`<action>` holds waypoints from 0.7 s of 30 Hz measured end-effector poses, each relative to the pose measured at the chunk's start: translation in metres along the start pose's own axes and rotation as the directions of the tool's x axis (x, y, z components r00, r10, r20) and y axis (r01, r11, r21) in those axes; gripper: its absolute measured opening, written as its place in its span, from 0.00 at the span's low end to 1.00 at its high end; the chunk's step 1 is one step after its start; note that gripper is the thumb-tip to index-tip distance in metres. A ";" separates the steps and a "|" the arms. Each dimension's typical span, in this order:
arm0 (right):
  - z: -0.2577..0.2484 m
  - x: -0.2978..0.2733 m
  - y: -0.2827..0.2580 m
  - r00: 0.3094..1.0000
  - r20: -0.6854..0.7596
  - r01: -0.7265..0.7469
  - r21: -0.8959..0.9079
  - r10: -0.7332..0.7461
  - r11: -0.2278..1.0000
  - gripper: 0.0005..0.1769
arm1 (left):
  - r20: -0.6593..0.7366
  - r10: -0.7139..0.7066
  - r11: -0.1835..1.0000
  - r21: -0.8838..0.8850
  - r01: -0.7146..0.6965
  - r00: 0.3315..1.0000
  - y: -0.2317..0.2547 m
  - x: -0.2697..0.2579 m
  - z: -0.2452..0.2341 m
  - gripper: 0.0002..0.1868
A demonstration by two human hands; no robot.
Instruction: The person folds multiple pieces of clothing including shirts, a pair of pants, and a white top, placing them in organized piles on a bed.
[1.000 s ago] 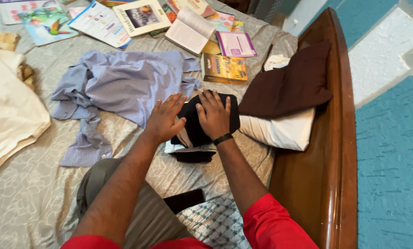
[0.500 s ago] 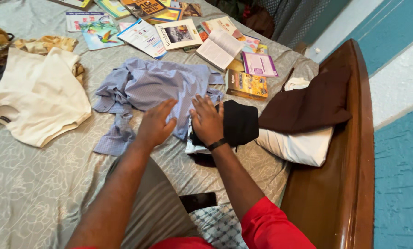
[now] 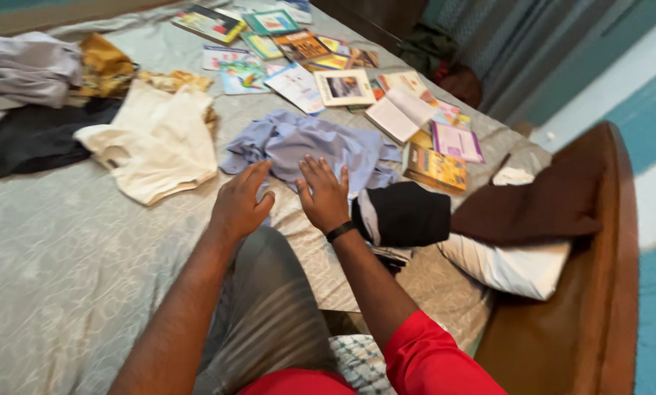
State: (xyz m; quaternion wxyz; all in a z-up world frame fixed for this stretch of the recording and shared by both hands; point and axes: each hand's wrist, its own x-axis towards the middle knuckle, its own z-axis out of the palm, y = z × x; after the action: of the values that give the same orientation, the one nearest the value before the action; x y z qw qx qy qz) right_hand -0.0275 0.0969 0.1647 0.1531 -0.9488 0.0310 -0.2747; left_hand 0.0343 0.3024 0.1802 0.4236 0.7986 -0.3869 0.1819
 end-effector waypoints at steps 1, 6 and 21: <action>0.003 0.003 -0.004 1.000 -0.010 0.017 -0.002 -0.017 1.000 0.25 | -0.011 -0.009 1.000 0.020 0.010 1.000 -0.003 -0.003 -0.007 0.33; 0.017 0.003 -0.034 0.998 -0.002 0.070 0.043 -0.070 0.997 0.25 | -0.033 -0.100 0.991 0.081 0.102 0.994 -0.009 -0.026 -0.036 0.31; 0.081 -0.001 -0.133 0.962 0.065 0.246 0.202 -0.264 0.948 0.27 | -0.196 -0.326 0.919 0.164 0.359 0.925 -0.026 -0.084 -0.106 0.31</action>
State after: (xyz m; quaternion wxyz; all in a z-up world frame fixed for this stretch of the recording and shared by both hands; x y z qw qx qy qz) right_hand 0.0115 0.2460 0.1404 0.2084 -0.9371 -0.1256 -0.2501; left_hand 0.0052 0.4364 0.1755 0.3983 0.8742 -0.1845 0.2075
